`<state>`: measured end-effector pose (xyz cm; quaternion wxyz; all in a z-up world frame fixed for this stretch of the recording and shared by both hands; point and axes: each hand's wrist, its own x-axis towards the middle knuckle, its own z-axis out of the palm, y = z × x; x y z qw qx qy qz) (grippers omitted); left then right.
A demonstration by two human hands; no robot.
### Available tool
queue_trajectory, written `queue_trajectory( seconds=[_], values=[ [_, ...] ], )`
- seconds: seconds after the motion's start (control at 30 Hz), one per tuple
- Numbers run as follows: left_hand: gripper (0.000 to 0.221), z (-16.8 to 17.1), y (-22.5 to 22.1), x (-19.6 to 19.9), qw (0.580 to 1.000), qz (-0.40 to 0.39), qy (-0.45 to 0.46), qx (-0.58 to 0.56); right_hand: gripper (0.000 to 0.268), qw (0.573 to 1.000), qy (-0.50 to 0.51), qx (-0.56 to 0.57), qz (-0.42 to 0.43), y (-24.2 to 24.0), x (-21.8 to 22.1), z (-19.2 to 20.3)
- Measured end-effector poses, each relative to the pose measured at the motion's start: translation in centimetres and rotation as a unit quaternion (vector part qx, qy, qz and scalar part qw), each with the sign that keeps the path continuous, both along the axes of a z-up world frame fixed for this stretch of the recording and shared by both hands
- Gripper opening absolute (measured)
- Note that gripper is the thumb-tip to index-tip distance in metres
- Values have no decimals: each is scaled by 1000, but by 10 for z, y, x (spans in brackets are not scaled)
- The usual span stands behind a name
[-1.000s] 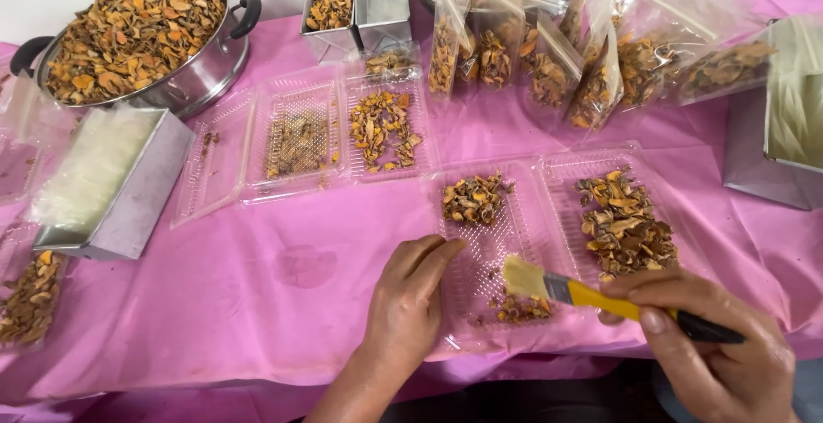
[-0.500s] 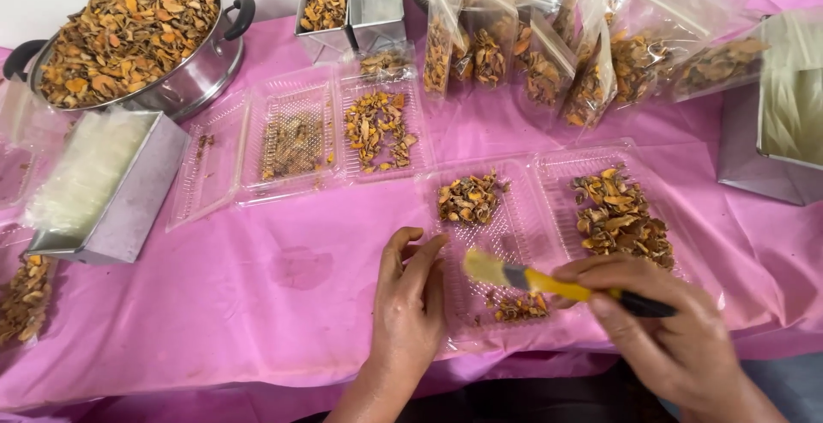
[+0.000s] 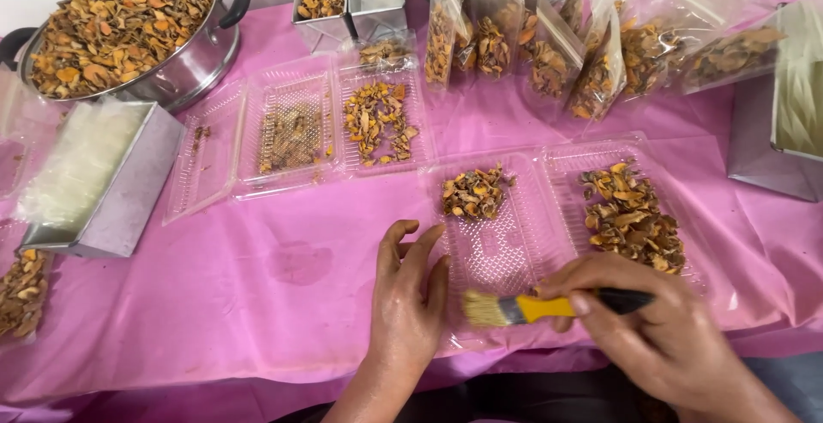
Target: Packaging dried herbs into plastic trays and small bags, using a brush to arrange them neatly.
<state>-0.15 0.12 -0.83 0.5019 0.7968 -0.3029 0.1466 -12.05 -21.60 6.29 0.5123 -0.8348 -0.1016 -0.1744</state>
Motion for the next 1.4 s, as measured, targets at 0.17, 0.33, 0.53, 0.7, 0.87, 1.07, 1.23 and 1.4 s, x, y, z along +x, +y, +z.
queue_trajectory(
  seconds=[0.17,0.33,0.53,0.7,0.87,1.07,1.23,1.4],
  values=[
    [38,2,2,1,999,9,39,21,22,989,2,3,-148,-7,-11,15],
    [40,4,1,0,999,2,42,31,22,988,-8,-87,-125,-13,-14,12],
    [42,7,3,-4,998,4,50,43,16,977,-53,-175,-106,-18,-28,2],
    [43,5,3,-5,999,-7,30,32,17,982,-42,-137,-122,-9,-35,17],
    [49,7,1,-6,999,2,34,34,15,968,-85,-233,-33,-16,-28,7],
    [49,6,-1,-7,997,18,50,49,17,959,-76,-259,-83,-15,-33,11],
    [53,12,-3,-9,996,32,56,67,17,978,-68,-181,-75,-6,-38,21],
    [55,23,-4,-15,990,65,-77,99,20,976,-57,-124,-171,-7,-46,22]
  ],
)
